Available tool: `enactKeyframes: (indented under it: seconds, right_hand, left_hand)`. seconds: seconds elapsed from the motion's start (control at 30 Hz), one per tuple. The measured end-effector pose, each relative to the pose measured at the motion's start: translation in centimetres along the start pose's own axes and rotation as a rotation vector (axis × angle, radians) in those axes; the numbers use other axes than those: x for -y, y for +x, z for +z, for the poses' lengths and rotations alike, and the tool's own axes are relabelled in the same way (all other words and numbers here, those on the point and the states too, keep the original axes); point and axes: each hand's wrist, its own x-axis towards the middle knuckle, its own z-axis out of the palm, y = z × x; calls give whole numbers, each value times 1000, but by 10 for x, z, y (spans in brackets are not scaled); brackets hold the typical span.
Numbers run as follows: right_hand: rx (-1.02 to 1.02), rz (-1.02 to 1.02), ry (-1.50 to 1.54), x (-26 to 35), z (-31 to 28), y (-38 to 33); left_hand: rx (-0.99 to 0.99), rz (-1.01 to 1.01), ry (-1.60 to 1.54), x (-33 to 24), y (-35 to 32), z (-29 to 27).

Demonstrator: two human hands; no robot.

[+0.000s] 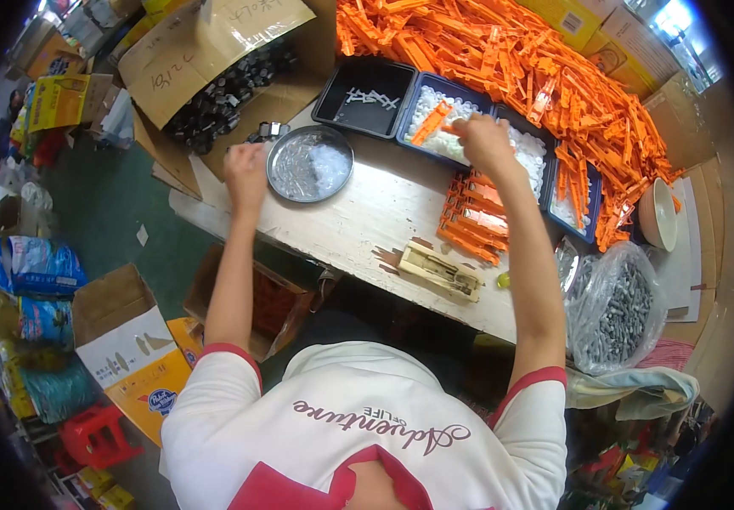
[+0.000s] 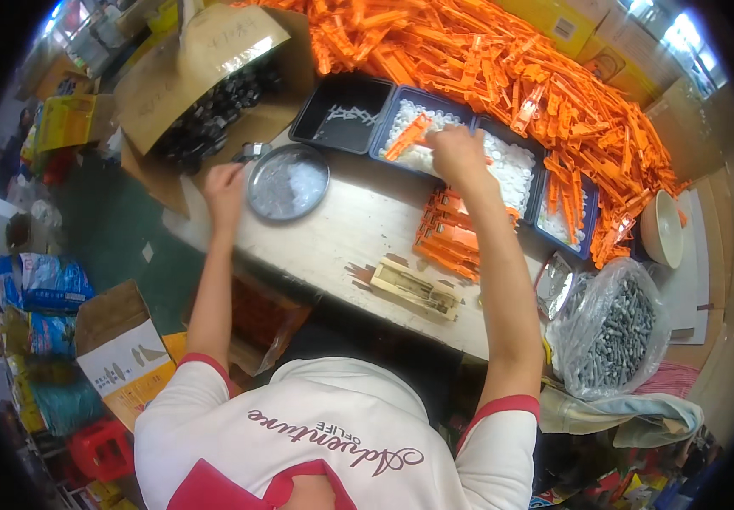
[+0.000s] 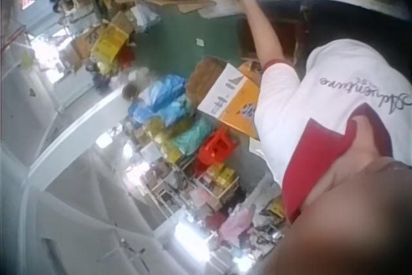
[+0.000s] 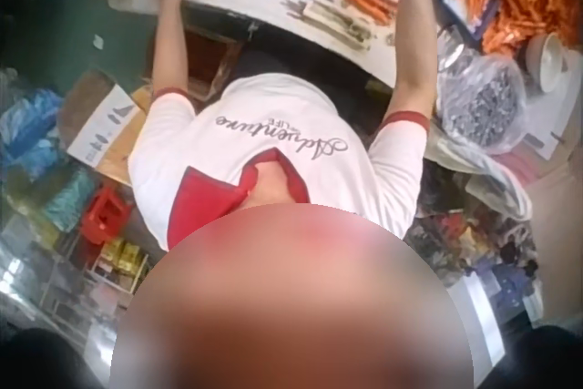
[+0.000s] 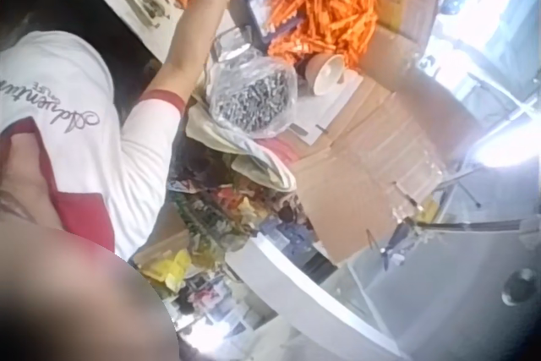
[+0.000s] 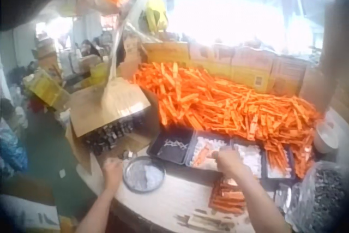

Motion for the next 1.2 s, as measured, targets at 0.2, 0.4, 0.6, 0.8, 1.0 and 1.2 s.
enactKeyframes:
  seconds: [0.2, 0.4, 0.6, 0.8, 1.0, 1.2]
  right_hand:
    - [-43, -31, 225, 42, -36, -86]
    - [-202, -131, 221, 85, 12, -186]
    - [-189, -12, 139, 98, 45, -214]
    - [-143, -97, 125, 118, 53, -190]
    - [-131, -105, 169, 116, 59, -194]
    - [-163, -97, 170, 115, 63, -197]
  left_hand:
    - [139, -46, 246, 36, 11, -11]
    - [175, 38, 276, 31, 9, -10]
    - [187, -40, 128, 14, -12, -16]
    - [240, -93, 27, 2, -29, -29]
    - [293, -2, 49, 6, -35, -35]
    - [320, 202, 214, 2, -41, -30]
